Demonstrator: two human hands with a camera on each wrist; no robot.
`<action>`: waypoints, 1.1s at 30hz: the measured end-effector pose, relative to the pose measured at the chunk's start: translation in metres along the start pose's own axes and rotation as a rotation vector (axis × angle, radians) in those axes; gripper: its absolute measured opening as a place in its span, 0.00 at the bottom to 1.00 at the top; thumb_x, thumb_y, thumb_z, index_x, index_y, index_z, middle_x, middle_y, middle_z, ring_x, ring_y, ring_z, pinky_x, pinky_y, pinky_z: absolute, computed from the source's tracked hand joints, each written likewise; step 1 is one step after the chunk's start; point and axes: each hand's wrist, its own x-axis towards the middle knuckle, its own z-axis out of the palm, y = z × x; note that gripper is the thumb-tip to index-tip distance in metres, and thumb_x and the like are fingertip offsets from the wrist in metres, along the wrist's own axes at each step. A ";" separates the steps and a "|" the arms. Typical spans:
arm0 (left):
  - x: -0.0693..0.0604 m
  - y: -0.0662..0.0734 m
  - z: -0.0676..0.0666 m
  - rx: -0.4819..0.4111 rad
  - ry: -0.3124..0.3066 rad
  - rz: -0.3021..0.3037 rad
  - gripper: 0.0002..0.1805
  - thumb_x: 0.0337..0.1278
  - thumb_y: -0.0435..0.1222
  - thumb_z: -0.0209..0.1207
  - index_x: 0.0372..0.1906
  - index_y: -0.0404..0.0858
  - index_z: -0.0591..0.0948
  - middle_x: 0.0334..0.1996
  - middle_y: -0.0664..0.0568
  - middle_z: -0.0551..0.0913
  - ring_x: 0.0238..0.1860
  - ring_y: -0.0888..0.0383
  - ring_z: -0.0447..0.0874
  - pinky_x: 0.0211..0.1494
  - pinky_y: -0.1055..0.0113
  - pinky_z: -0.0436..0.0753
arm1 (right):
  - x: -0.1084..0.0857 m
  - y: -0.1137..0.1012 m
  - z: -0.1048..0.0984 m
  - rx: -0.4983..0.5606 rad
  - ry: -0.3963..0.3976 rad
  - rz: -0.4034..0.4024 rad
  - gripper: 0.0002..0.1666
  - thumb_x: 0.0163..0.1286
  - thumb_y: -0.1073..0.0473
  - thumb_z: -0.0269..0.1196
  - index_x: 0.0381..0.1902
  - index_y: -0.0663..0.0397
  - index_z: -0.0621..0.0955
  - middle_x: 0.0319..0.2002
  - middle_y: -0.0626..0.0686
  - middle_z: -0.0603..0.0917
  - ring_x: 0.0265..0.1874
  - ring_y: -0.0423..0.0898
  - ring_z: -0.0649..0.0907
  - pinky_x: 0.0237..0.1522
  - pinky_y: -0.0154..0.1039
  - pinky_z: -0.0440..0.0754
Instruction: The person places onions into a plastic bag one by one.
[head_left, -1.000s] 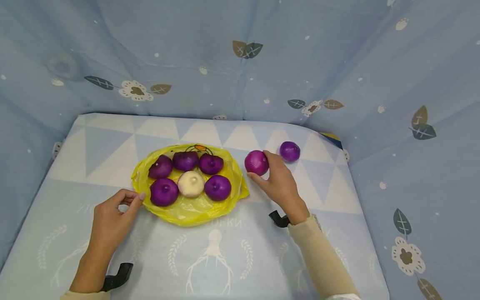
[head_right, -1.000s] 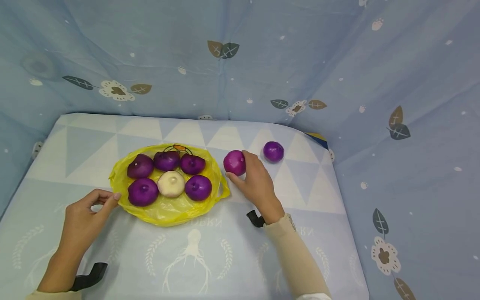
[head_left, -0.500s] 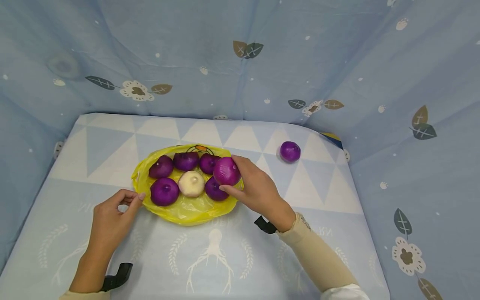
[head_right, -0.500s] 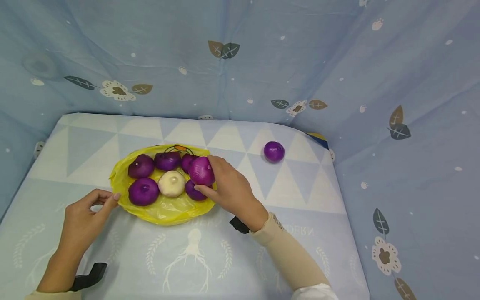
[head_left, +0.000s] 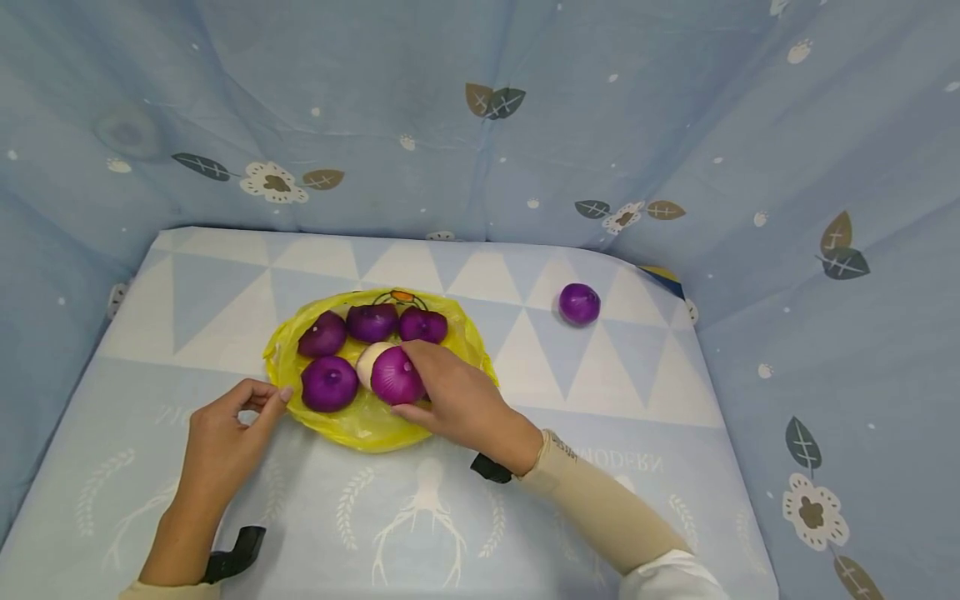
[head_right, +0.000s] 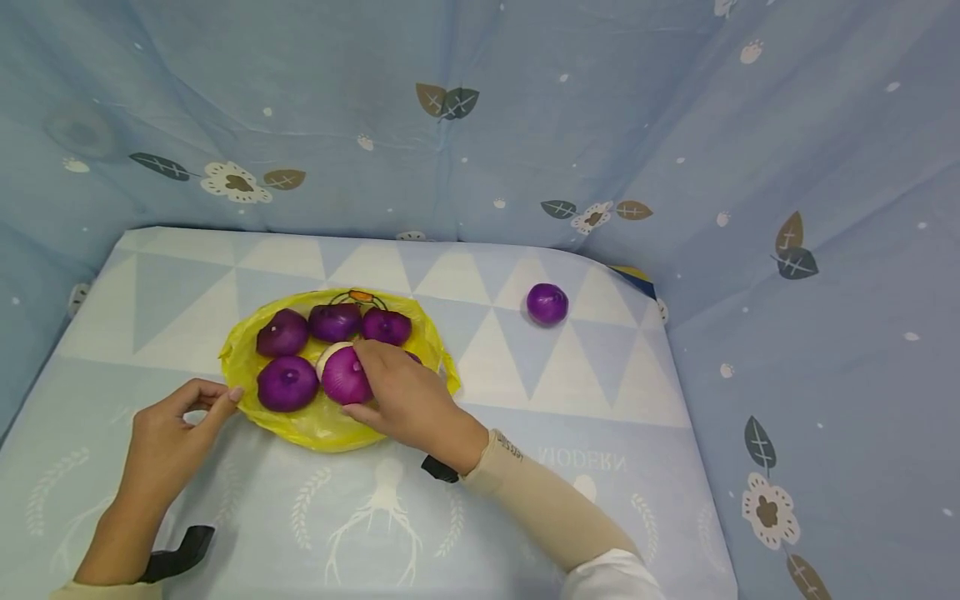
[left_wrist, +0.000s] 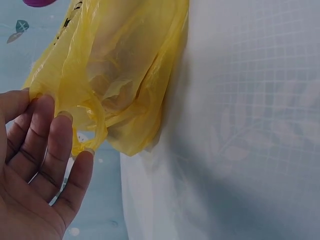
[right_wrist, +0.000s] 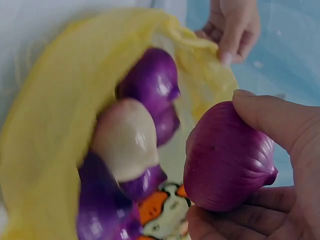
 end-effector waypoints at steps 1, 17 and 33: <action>0.000 0.000 0.000 0.001 0.000 0.001 0.06 0.64 0.36 0.72 0.36 0.39 0.85 0.29 0.50 0.88 0.33 0.77 0.74 0.31 0.78 0.71 | 0.001 -0.002 0.004 0.000 -0.009 -0.009 0.45 0.68 0.41 0.73 0.73 0.57 0.69 0.66 0.54 0.78 0.66 0.49 0.77 0.67 0.38 0.74; -0.003 -0.006 0.002 -0.025 0.003 0.013 0.06 0.63 0.35 0.72 0.35 0.41 0.85 0.29 0.51 0.88 0.34 0.79 0.75 0.31 0.78 0.71 | 0.007 -0.022 0.044 -0.043 -0.103 -0.123 0.44 0.69 0.44 0.73 0.73 0.59 0.68 0.63 0.53 0.79 0.63 0.44 0.78 0.66 0.29 0.70; -0.009 -0.005 0.002 -0.012 -0.006 -0.002 0.06 0.62 0.34 0.73 0.35 0.40 0.85 0.29 0.50 0.88 0.34 0.76 0.75 0.30 0.78 0.71 | 0.013 -0.027 0.054 -0.153 -0.186 -0.182 0.46 0.70 0.44 0.72 0.76 0.58 0.68 0.71 0.53 0.74 0.71 0.46 0.73 0.71 0.34 0.67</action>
